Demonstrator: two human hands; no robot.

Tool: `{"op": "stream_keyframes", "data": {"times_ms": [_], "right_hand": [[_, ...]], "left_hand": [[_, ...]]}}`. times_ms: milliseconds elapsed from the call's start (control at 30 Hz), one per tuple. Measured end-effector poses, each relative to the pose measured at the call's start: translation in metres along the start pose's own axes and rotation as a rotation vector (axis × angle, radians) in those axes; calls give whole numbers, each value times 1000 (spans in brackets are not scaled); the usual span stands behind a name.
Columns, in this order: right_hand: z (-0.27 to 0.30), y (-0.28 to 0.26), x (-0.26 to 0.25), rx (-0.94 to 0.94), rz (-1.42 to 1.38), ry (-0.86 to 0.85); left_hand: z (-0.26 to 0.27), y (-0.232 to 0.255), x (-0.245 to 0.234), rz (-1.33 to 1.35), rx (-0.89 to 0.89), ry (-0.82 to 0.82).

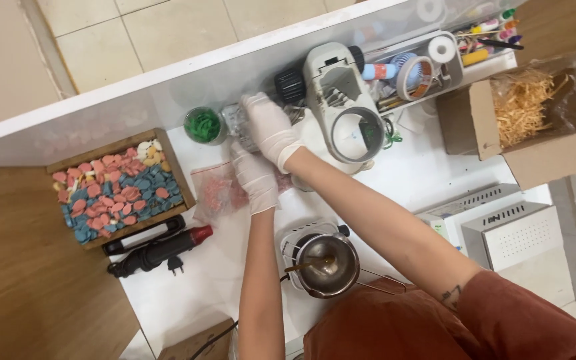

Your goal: Packaging various wax melt pieces and instructions into bags and boxes.

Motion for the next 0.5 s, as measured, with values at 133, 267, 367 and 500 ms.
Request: {"op": "stream_keyframes", "data": {"times_ms": [133,267,367,500], "right_hand": [[6,-4,3,63,-6,9],[5,-11,-4,172,-16,-55],[14,-28,-29,227,-57,-52],[56,-57,-71,131,-203,67]], "left_hand": [[-4,-11,7,-4,-130,-166],[-6,-27,17,-143,161,-9],[-3,-31,16,-239,234,26],[8,29,-38,-105,-46,-125]]}}
Point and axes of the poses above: each hand's wrist, its own z-axis away from the middle knuckle, its own x-axis out of the palm, y = z × x, the point moved 3 cm from there along -z, towards the middle knuckle, and after that the axes turned 7 degrees about -z, right-handed, at the moved point
